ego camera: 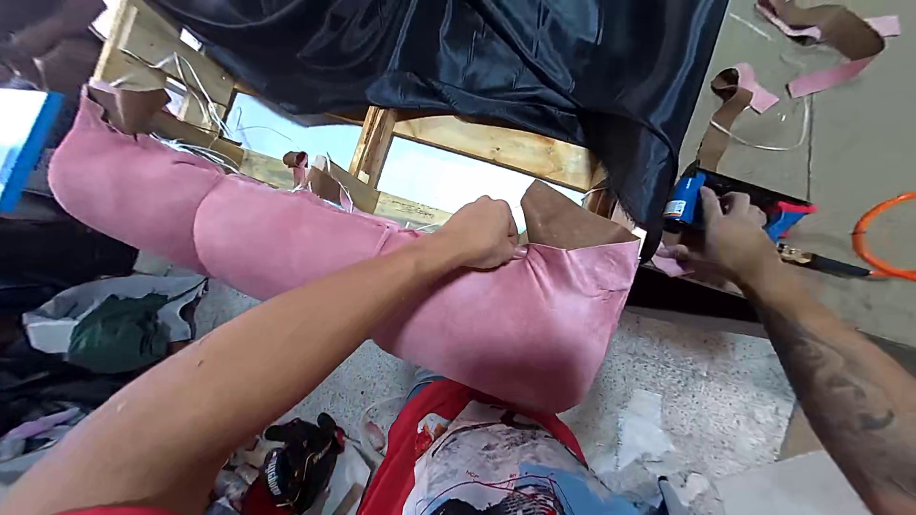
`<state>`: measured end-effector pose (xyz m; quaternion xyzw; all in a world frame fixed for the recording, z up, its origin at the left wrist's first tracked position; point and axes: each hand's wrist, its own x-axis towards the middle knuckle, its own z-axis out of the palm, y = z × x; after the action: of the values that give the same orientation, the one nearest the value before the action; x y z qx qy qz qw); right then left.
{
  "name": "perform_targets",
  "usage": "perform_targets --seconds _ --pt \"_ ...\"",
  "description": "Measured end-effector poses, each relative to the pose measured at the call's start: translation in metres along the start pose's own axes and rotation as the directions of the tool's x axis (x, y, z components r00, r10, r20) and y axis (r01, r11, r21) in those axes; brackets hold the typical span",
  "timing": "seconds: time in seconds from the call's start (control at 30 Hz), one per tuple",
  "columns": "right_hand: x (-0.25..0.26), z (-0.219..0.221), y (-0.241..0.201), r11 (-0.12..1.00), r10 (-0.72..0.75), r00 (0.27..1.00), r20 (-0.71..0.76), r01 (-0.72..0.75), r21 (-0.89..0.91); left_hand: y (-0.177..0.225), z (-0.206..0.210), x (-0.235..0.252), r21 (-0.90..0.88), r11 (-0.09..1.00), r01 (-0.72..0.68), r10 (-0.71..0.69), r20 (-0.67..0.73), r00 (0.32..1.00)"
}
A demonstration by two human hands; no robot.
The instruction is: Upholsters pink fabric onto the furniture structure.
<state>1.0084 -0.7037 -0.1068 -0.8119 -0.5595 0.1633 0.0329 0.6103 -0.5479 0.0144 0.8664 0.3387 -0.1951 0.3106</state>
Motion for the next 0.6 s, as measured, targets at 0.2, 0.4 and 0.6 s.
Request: perform_targets --seconds 0.2,0.4,0.6 --pt "0.022 -0.053 -0.017 0.979 0.049 0.994 0.1 -0.028 -0.203 -0.016 -0.005 0.009 -0.049 0.976 -0.212 0.213 0.012 0.977" --pt "-0.092 -0.23 -0.217 0.877 0.215 0.969 0.122 -0.246 0.412 -0.026 0.0 0.01 -0.262 0.95 -0.168 0.167 -0.025 0.986" --pt "-0.095 -0.205 -0.337 0.859 0.031 0.901 0.433 -0.246 0.449 -0.024 0.002 -0.016 -0.179 0.933 -0.313 0.284 -0.168 0.944"
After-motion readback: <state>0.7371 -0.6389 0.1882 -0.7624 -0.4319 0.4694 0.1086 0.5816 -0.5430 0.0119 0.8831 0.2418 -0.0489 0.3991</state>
